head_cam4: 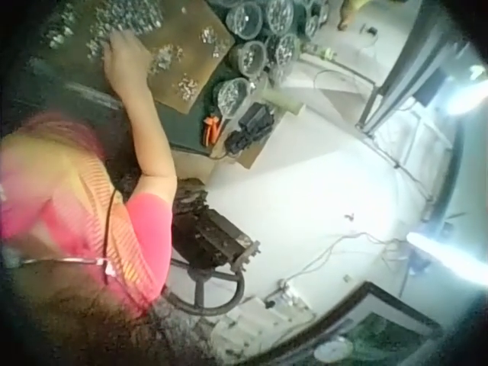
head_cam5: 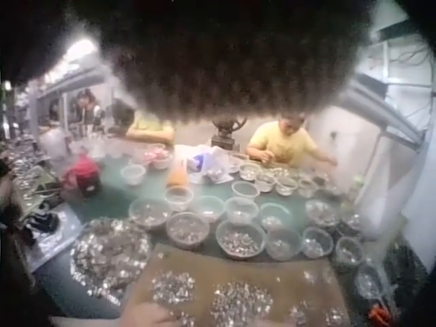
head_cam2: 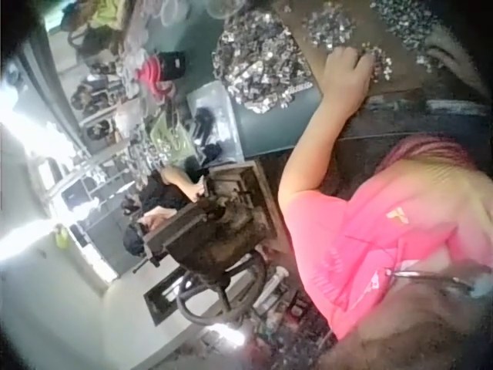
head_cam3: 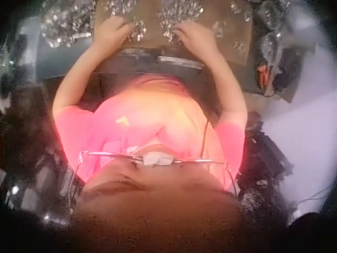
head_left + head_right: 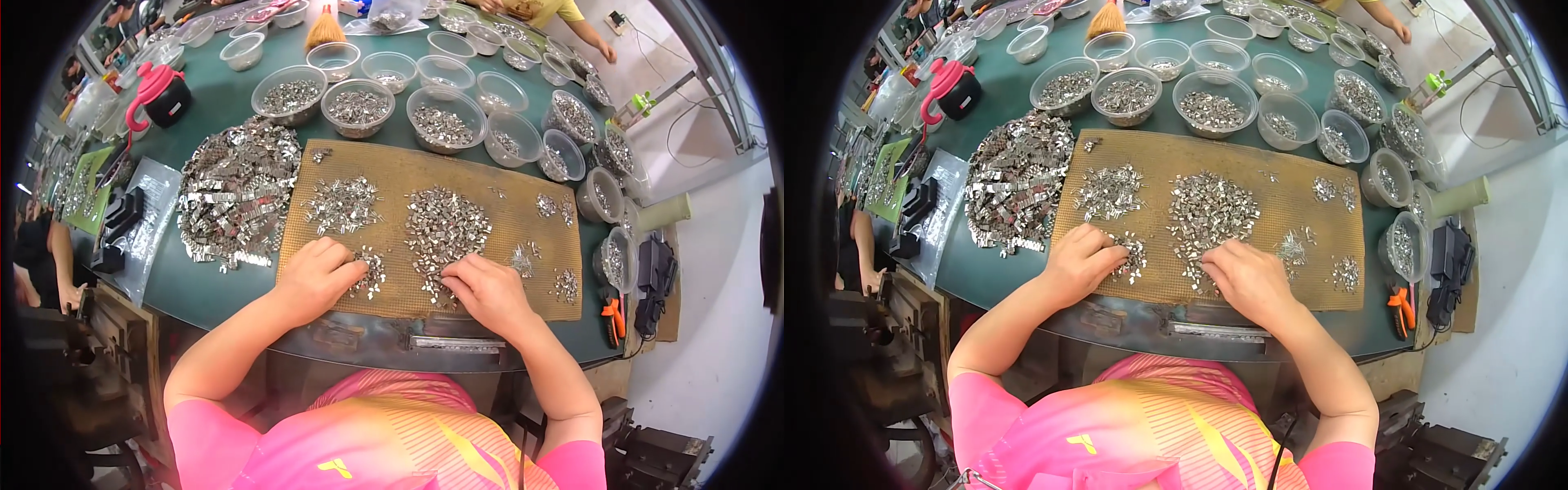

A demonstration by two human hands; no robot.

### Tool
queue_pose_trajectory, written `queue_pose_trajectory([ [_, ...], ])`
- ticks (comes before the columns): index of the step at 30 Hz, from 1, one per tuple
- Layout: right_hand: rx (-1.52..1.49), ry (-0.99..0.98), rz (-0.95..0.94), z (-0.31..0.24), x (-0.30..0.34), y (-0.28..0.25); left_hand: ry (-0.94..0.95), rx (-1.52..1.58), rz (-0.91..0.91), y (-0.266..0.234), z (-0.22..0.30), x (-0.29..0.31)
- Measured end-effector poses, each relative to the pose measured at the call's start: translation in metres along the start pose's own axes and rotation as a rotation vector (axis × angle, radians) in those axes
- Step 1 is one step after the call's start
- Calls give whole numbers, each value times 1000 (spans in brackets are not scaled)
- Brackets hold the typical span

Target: The person sorts and aligns small metal parts onto a tray by hand, then processes them with a manual press.

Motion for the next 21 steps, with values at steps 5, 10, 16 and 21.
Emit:
queue_pose_trajectory([
  [5,121,76,-30,3,-1,16,-6,-18,20,0,3,-8],
  [10,259,38,-62,-3,-4,21,-147,105,56,0,-9,-8],
  [16,199,25,-69,2,-6,25,-373,399,107,-5,-19,-4],
  [21,-14,100,-92,13,-5,16,-460,382,100,-7,-15,-5],
])
Point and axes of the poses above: each hand's wrist, its own x-axis away from the middle knuckle, its own y-axis out of the palm, z = x × y, the point moved 7 cm from there along -x, towards the middle knuckle, and after that the axes turned 13 degrees about z, right-handed, at the moved point
